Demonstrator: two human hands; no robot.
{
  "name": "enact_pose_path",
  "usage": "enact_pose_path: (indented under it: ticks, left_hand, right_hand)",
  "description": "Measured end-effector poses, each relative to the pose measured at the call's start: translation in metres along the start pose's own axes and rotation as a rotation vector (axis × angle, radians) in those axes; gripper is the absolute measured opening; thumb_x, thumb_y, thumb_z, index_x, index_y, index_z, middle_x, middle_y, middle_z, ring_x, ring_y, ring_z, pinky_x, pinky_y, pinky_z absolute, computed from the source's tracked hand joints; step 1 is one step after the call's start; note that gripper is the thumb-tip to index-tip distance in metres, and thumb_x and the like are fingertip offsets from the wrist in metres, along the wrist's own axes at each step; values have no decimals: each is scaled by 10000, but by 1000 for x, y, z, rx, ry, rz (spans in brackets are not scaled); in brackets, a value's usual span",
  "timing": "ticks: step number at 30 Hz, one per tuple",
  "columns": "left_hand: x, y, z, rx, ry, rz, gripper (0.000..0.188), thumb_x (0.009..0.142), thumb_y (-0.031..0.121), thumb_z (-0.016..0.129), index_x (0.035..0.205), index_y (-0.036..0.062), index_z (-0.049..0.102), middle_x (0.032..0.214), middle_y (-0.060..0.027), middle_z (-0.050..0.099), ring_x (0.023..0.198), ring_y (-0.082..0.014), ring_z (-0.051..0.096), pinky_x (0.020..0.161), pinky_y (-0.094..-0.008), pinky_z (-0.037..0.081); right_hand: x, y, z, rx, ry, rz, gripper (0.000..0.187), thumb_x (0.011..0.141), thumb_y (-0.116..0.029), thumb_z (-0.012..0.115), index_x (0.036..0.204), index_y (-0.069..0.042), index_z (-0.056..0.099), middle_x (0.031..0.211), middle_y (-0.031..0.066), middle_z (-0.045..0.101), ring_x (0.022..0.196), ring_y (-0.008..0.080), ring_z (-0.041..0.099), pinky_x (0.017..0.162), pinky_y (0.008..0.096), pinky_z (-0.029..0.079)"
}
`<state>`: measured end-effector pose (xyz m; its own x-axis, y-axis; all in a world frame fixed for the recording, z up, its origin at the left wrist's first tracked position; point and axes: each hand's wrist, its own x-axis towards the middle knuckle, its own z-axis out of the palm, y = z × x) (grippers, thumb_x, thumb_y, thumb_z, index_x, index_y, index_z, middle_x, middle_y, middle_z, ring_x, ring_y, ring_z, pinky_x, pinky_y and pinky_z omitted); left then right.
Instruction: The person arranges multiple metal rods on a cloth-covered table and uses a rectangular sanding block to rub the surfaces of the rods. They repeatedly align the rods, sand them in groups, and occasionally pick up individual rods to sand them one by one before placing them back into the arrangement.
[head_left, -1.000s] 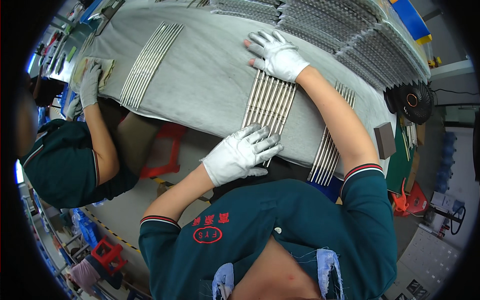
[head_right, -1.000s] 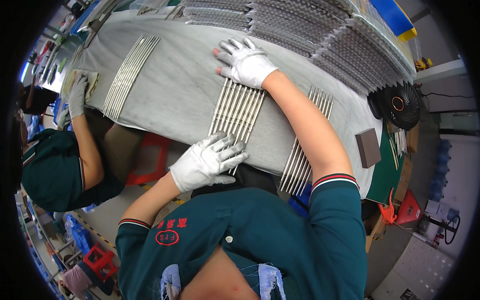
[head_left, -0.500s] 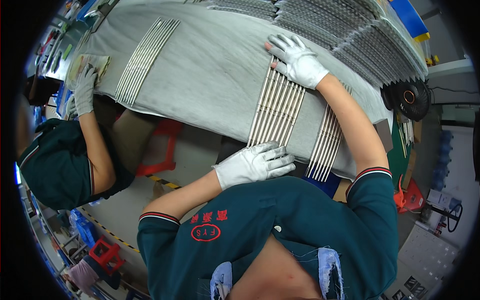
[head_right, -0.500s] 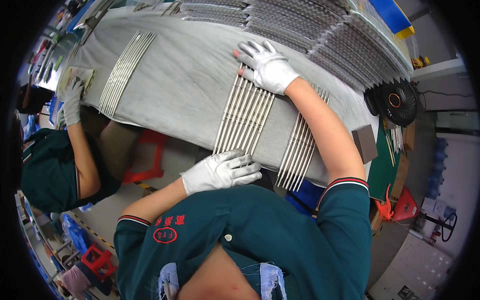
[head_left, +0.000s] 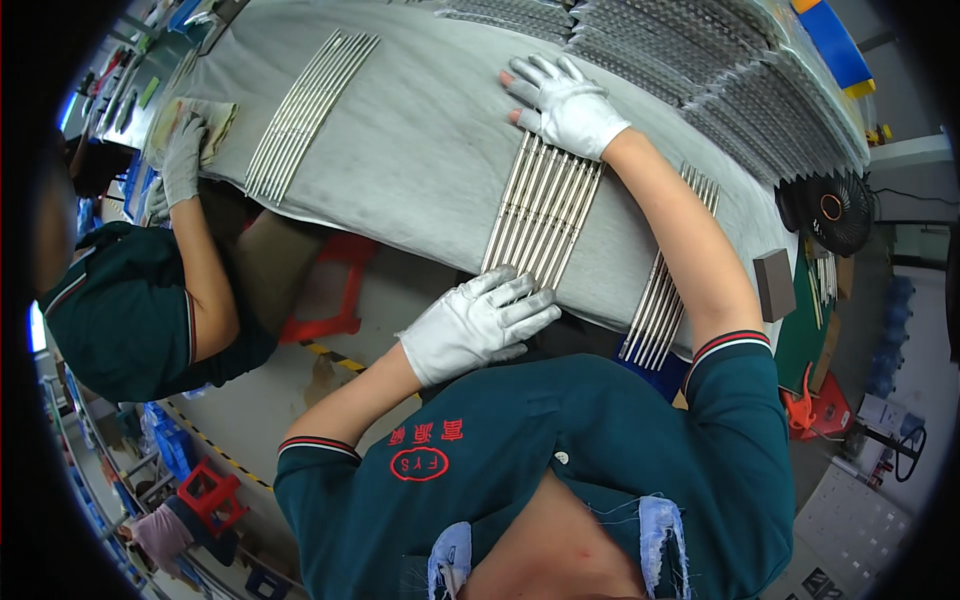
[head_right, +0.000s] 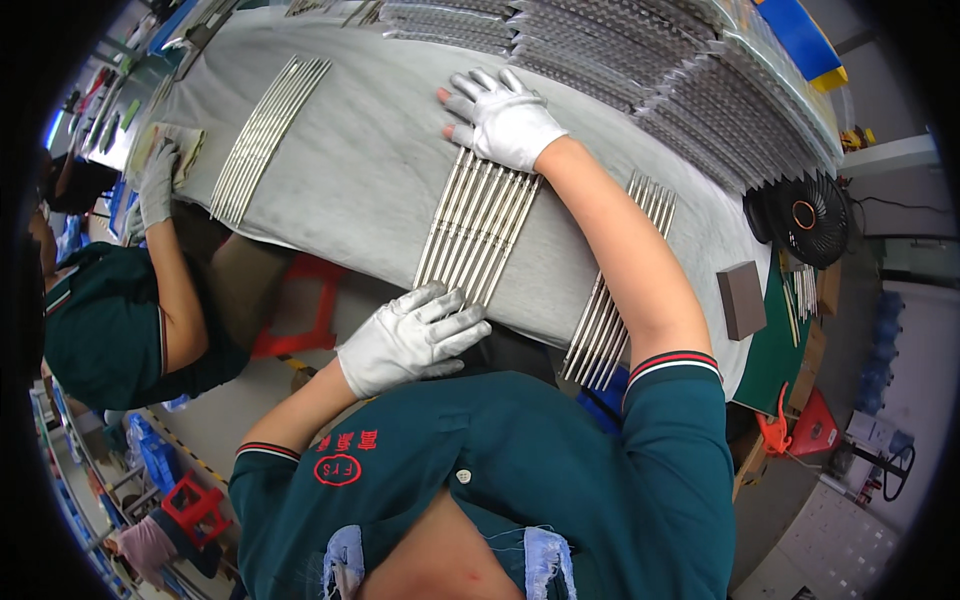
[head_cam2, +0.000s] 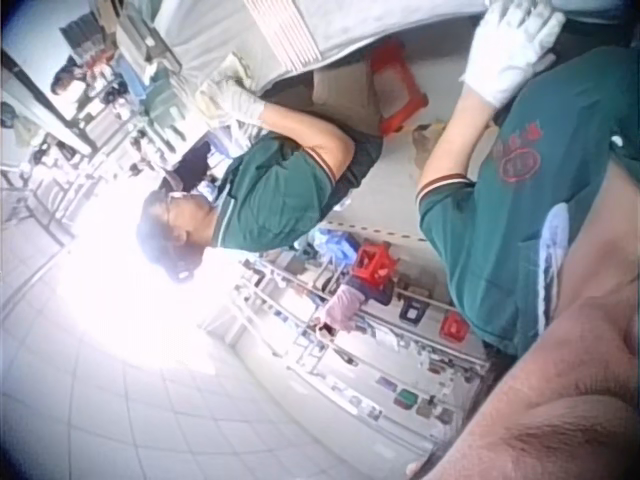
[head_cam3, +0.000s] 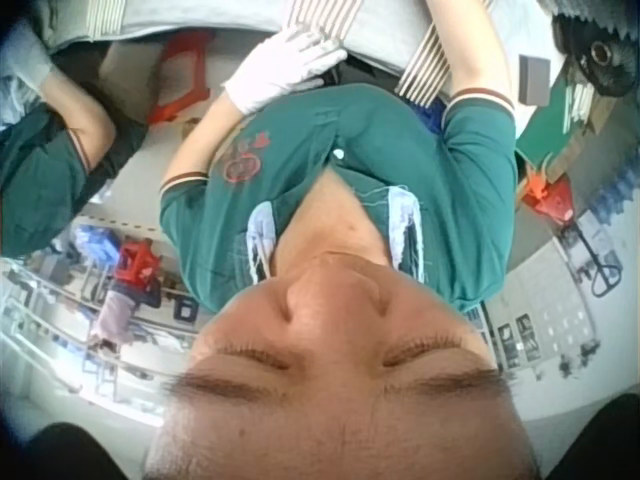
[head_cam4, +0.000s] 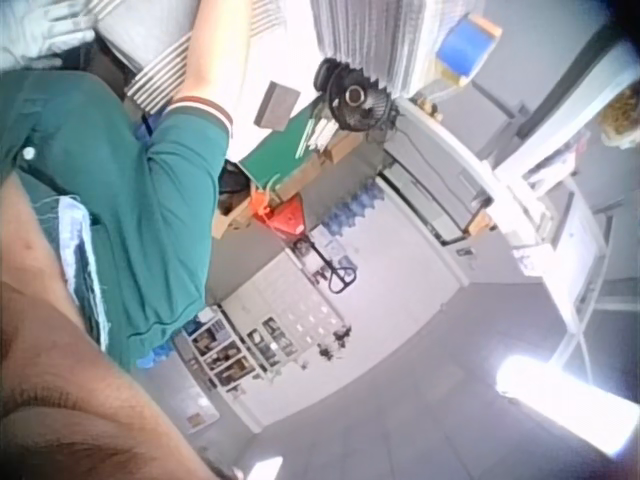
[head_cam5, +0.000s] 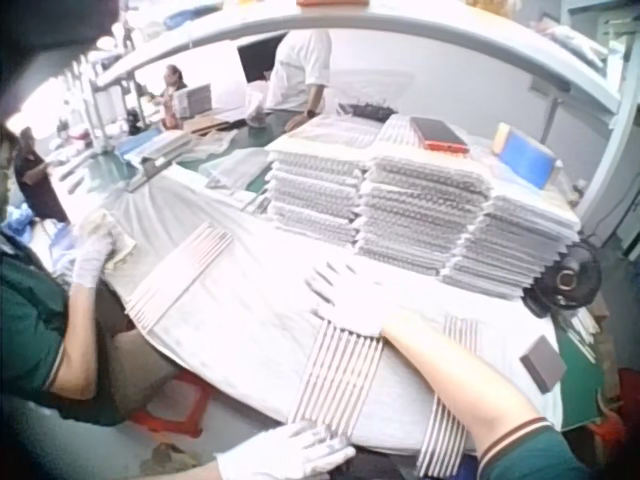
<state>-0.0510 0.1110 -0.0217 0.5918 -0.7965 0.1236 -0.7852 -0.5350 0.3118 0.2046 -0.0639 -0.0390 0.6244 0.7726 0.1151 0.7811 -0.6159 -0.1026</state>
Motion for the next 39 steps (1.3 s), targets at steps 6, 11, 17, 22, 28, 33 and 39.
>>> enact_pose_path:
  ticks: [6, 11, 17, 22, 28, 33, 39]
  left_hand:
    - [17, 11, 8, 8, 76, 119, 602, 852, 409, 677, 1382, 147, 564, 1378, -64, 576, 1274, -260, 543, 1133, -446, 403]
    - [32, -1, -17, -65, 13, -7, 719, 839, 522, 684, 1402, 104, 522, 1407, -121, 561, 1307, -338, 520, 1151, -520, 349]
    - [52, -30, -25, -18, 104, -179, 715, 927, 461, 621, 1462, 22, 439, 1450, -232, 503, 1370, -430, 443, 1194, -537, 269]
    - [68, -33, -17, 6, 66, -184, 724, 949, 464, 597, 1482, 13, 406, 1471, -224, 491, 1374, -435, 438, 1199, -525, 267]
    - [92, -14, -8, 14, 10, -138, 740, 948, 487, 591, 1492, 21, 404, 1482, -214, 487, 1373, -429, 444, 1199, -522, 268]
    - [115, 6, 1, -8, -15, -79, 746, 948, 518, 572, 1495, 36, 417, 1499, -204, 477, 1384, -417, 440, 1201, -526, 249]
    - [138, 23, 11, -89, 9, 79, 731, 950, 497, 569, 1470, 2, 436, 1477, -213, 489, 1362, -406, 455, 1193, -528, 258]
  right_hand:
    - [-32, 19, -3, 32, 83, -21, 625, 1009, -537, 434, 1473, -124, 501, 1569, 157, 404, 1488, 329, 305, 1237, 511, 188]
    - [-67, 51, -15, 84, 245, 40, 711, 1017, -624, 363, 1541, -146, 402, 1600, 162, 354, 1516, 366, 240, 1250, 502, 154]
    - [-162, 2, -63, 117, 48, 41, 832, 973, -676, 377, 1527, -56, 396, 1586, 229, 340, 1494, 407, 271, 1236, 559, 151]
    - [-232, -64, -72, 129, -216, 47, 707, 900, -549, 567, 1439, -92, 530, 1553, 200, 410, 1461, 381, 344, 1210, 584, 184]
    - [-271, -79, -73, 107, -248, 165, 691, 897, -540, 581, 1442, -117, 526, 1558, 200, 390, 1451, 389, 346, 1204, 600, 180]
    - [-292, -82, -76, 154, -211, 231, 685, 891, -512, 606, 1441, -111, 524, 1557, 211, 382, 1446, 402, 345, 1200, 610, 183]
    - [-312, -78, -76, 193, -137, 297, 695, 882, -491, 626, 1433, -81, 517, 1547, 242, 378, 1440, 421, 346, 1202, 601, 193]
